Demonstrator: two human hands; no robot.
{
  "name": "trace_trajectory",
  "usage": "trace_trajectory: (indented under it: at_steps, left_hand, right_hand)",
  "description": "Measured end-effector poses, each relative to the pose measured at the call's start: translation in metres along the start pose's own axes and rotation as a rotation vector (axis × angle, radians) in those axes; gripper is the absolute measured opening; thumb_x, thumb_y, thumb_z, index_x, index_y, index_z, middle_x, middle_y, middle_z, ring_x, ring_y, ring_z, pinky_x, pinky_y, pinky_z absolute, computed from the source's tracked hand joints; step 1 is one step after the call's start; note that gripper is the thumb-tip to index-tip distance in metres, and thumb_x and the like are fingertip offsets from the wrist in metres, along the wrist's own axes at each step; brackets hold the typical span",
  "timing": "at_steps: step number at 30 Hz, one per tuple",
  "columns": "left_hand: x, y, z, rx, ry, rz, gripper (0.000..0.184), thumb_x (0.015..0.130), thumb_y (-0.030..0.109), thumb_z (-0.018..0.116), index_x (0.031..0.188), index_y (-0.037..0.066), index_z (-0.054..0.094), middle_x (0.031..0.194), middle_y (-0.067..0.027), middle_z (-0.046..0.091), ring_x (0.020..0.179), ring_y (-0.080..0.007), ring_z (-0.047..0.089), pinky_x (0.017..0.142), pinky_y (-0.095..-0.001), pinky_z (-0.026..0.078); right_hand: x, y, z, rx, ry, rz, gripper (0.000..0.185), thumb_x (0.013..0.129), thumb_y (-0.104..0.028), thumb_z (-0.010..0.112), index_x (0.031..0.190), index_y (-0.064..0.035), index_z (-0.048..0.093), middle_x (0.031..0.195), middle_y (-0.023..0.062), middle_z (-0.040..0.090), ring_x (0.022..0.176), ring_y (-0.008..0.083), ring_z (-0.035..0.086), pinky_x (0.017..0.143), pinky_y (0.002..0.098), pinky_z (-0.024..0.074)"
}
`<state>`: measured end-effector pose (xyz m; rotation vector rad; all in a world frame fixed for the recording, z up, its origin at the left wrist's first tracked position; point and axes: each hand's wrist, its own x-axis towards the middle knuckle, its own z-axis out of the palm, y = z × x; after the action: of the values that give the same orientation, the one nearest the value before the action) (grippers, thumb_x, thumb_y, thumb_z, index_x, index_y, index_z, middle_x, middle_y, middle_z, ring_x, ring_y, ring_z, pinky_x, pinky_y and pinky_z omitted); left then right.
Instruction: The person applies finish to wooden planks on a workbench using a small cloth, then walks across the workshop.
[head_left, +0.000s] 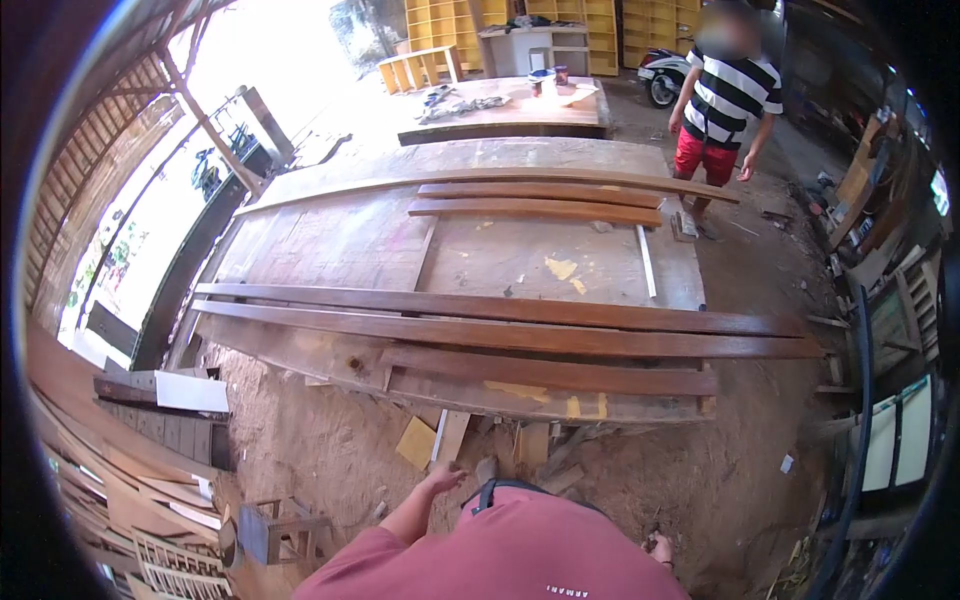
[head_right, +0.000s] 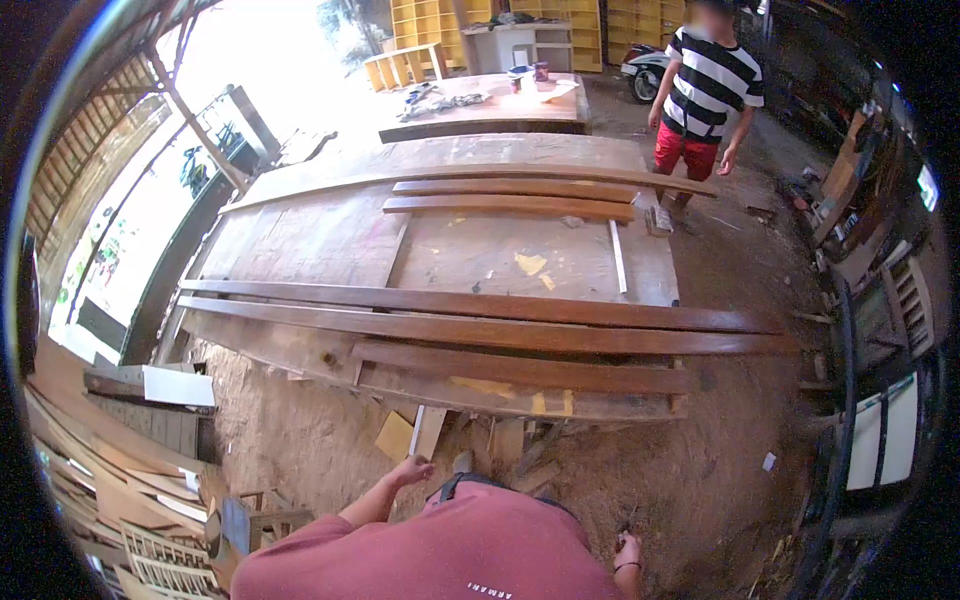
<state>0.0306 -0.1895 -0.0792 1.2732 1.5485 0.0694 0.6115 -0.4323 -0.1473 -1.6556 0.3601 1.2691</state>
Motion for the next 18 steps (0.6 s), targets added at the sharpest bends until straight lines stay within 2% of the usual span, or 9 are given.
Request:
trace_trajectory:
  at_steps: [2, 4, 6, 9, 12, 15, 16, 17, 18]
  left_hand:
    - [0.007, 0.025, -0.001, 0.023, -0.007, -0.035, 0.036, 0.084, 0.034, 0.059, 0.095, 0.0, 0.062, 0.077, -0.0075, 0.063, 0.067, -0.0173, 0.06, 0.06, -0.0312, 0.048]
    - [0.007, 0.047, -0.003, 0.053, -0.018, -0.064, 0.04, 0.083, 0.036, 0.06, 0.095, -0.002, 0.063, 0.078, -0.0094, 0.063, 0.07, -0.0177, 0.061, 0.063, -0.0329, 0.049]
    - [-0.001, 0.063, -0.002, 0.116, 0.048, 0.029, 0.039, 0.081, 0.036, 0.061, 0.093, -0.002, 0.063, 0.077, -0.0096, 0.063, 0.07, -0.019, 0.061, 0.063, -0.0344, 0.048]
    - [0.017, 0.037, 0.012, -0.043, -0.027, 0.099, 0.039, 0.08, 0.036, 0.062, 0.091, -0.001, 0.064, 0.078, -0.0106, 0.064, 0.07, -0.0191, 0.061, 0.064, -0.0343, 0.049]
    - [0.005, 0.031, 0.019, -0.007, -0.014, 0.035, 0.039, 0.08, 0.037, 0.063, 0.089, -0.001, 0.064, 0.077, -0.0108, 0.064, 0.068, -0.0184, 0.061, 0.062, -0.0341, 0.049]
    - [0.006, 0.006, 0.024, 0.026, -0.08, -0.086, 0.04, 0.08, 0.038, 0.063, 0.091, -0.001, 0.065, 0.077, -0.0097, 0.065, 0.066, -0.0177, 0.061, 0.061, -0.0329, 0.05]
    - [0.008, -0.008, 0.028, 0.02, -0.078, -0.088, 0.04, 0.08, 0.038, 0.063, 0.091, -0.001, 0.065, 0.077, -0.0097, 0.065, 0.066, -0.0177, 0.061, 0.061, -0.0329, 0.05]
    - [0.012, -0.025, 0.032, 0.021, -0.083, -0.09, 0.04, 0.08, 0.038, 0.063, 0.092, 0.0, 0.065, 0.078, -0.0096, 0.065, 0.066, -0.0177, 0.062, 0.061, -0.0322, 0.051]
    - [0.013, -0.034, 0.033, 0.021, -0.088, -0.093, 0.041, 0.079, 0.038, 0.063, 0.093, 0.0, 0.066, 0.078, -0.0094, 0.065, 0.066, -0.0177, 0.062, 0.061, -0.0314, 0.051]
  right_hand:
    - [0.01, 0.009, -0.014, 0.002, -0.04, 0.012, 0.014, 0.082, -0.015, 0.057, 0.092, -0.0114, 0.048, 0.063, 0.0061, 0.053, 0.046, 0.0197, 0.052, 0.036, 0.0331, 0.0381]
    - [0.003, 0.007, -0.014, -0.036, -0.015, -0.004, 0.013, 0.082, -0.014, 0.056, 0.091, -0.011, 0.048, 0.063, 0.0065, 0.053, 0.046, 0.0198, 0.051, 0.035, 0.0328, 0.0384]
    - [0.001, 0.006, -0.015, -0.07, 0.012, -0.025, 0.012, 0.082, -0.013, 0.056, 0.09, -0.0106, 0.048, 0.063, 0.007, 0.053, 0.047, 0.0199, 0.051, 0.035, 0.0326, 0.0386]
    - [0.001, -0.002, -0.014, -0.01, 0.007, -0.037, 0.01, 0.084, -0.012, 0.054, 0.091, -0.0101, 0.047, 0.063, 0.0079, 0.053, 0.046, 0.0199, 0.051, 0.036, 0.0322, 0.0404]
    - [-0.011, -0.016, -0.007, 0.046, -0.093, 0.04, 0.009, 0.086, -0.011, 0.053, 0.09, -0.0104, 0.046, 0.063, 0.008, 0.053, 0.047, 0.019, 0.052, 0.036, 0.0324, 0.0415]
    - [0.009, -0.01, -0.016, -0.083, -0.215, -0.139, 0.009, 0.086, -0.011, 0.053, 0.091, -0.0118, 0.046, 0.064, 0.0075, 0.054, 0.047, 0.0187, 0.053, 0.036, 0.032, 0.0406]
    - [-0.027, -0.027, 0.005, -0.094, -0.11, -0.115, 0.008, 0.087, -0.013, 0.051, 0.083, -0.0059, 0.05, 0.069, 0.0087, 0.056, 0.056, 0.0162, 0.055, 0.043, 0.0311, 0.0428]
    - [-0.05, -0.039, 0.021, -0.103, -0.006, -0.091, 0.02, 0.087, -0.014, 0.05, 0.074, 0.0, 0.055, 0.073, 0.0099, 0.058, 0.065, 0.0136, 0.056, 0.05, 0.0301, 0.045]
    - [-0.037, -0.035, 0.013, -0.108, -0.009, -0.093, 0.02, 0.087, -0.014, 0.05, 0.074, 0.0, 0.055, 0.073, 0.0099, 0.058, 0.065, 0.0136, 0.056, 0.05, 0.0301, 0.045]
